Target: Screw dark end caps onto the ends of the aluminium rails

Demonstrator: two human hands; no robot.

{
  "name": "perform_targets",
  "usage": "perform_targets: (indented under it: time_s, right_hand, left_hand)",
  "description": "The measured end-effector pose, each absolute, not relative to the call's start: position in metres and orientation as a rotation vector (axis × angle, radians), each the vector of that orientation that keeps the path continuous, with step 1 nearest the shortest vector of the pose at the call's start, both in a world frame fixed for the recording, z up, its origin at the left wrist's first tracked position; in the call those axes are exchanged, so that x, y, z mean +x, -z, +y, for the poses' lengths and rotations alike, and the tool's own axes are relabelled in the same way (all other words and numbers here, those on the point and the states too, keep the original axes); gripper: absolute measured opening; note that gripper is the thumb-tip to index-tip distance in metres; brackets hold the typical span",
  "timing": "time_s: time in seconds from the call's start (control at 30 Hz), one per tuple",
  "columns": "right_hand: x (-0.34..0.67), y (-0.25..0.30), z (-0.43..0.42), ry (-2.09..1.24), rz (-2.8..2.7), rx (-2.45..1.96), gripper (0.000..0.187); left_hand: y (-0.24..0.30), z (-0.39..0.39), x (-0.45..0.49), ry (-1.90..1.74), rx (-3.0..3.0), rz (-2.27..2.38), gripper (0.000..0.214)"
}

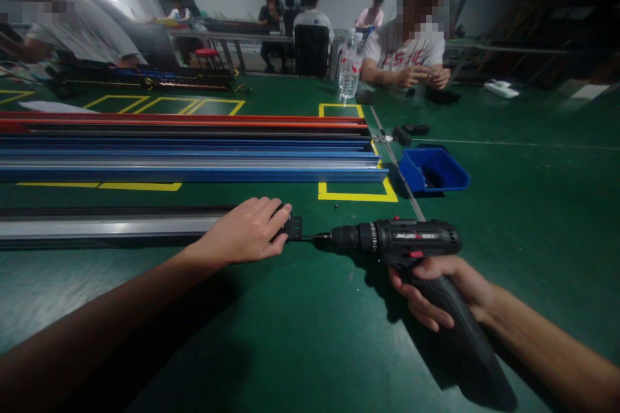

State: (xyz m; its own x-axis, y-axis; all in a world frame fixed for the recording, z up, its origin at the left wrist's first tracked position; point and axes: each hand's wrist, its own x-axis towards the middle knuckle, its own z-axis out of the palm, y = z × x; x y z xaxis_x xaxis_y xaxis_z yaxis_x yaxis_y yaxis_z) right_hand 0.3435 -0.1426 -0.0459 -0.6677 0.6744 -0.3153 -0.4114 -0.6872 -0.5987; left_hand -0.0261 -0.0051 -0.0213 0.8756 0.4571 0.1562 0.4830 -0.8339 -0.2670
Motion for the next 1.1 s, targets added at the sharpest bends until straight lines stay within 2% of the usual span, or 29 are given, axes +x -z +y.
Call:
perform_targets:
  time_s: [1.1]
  right_hand:
    - [0.3434, 0.0461, -0.1437, -2.313, -0.641, -0.684, 0.031]
  left_hand:
    - [0.0212, -0.0051, -0.0261, 0.11, -2.767, -0.729, 0.048]
